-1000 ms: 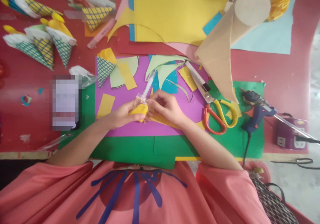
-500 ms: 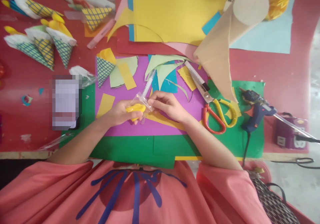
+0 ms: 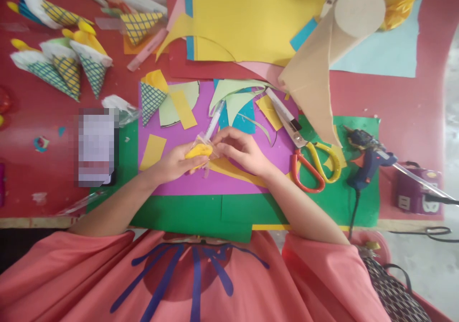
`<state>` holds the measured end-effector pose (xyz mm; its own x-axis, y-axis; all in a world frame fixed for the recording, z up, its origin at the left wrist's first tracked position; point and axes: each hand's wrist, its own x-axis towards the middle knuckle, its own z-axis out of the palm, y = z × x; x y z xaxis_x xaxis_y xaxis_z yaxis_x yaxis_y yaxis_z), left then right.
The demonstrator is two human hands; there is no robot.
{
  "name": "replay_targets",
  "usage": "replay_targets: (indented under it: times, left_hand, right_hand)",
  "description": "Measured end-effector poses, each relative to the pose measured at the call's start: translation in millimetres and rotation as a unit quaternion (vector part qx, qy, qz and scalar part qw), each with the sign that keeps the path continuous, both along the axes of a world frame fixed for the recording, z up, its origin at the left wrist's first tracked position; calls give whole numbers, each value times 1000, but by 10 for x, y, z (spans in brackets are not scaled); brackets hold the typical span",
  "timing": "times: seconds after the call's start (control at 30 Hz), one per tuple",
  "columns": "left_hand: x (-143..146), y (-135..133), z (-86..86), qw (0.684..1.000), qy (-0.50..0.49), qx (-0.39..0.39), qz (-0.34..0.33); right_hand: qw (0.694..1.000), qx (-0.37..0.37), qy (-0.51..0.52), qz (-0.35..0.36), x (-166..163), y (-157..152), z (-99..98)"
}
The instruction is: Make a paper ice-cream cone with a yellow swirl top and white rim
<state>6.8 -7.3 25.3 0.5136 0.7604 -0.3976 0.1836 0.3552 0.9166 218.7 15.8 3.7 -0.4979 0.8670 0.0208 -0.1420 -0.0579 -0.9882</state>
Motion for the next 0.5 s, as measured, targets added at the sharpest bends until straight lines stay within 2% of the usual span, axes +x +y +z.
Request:
replay_targets:
  times: [0.13,0.33,0.5]
  left_hand:
    - [-2,-2,-14,1000,-1,-2,8]
    - [-37,-24,-55,997,-14,-59,46]
    - [-38,-14,-75,997,-27,-60,48]
  right_hand:
    - [999,-41,25,1,-16,-16,4]
    - [1000,-11,9,-12,-23,-29,-48]
    - [1000,10,1,2,2,-42,-84]
